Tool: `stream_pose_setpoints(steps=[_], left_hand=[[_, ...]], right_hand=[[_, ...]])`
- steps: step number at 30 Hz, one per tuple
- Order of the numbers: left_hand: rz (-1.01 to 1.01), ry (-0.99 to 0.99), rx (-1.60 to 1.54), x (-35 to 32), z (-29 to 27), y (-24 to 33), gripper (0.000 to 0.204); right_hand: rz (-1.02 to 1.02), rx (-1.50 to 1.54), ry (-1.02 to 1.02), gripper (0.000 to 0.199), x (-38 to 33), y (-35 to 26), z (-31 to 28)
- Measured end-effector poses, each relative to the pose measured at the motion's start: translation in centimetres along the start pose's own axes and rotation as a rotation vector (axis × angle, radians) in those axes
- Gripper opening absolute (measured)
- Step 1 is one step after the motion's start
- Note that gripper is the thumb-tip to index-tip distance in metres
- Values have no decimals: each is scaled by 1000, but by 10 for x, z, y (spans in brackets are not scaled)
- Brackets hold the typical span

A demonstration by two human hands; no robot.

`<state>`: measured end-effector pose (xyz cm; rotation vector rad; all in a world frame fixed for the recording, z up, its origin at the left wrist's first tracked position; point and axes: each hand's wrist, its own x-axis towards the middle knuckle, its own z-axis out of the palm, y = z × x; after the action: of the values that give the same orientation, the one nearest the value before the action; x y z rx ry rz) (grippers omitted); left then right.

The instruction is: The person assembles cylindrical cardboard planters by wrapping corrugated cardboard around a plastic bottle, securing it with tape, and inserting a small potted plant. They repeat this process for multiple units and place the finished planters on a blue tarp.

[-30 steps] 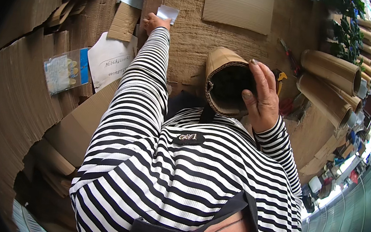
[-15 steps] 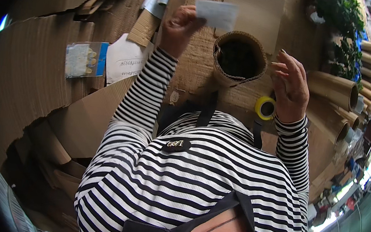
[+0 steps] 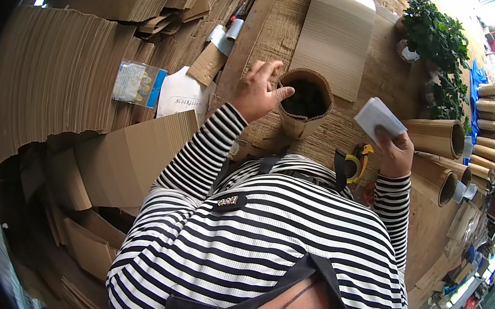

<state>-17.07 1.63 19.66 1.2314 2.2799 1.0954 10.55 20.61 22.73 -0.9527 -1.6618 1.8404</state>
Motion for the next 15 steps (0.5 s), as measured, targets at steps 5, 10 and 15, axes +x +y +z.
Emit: stream_pose_setpoints(steps=[5,10,15], left_hand=[[-135,-361,362,21,19,-8,50],[-16,-266,265,7,40,5,40],[-42,-202,255,-22,8,54,41]], right_hand=[[1,9,21,29,-12,31,-30],[14,63,-86,27,-30,53,-36],[-33,110,-46,20,-48,71,-62]])
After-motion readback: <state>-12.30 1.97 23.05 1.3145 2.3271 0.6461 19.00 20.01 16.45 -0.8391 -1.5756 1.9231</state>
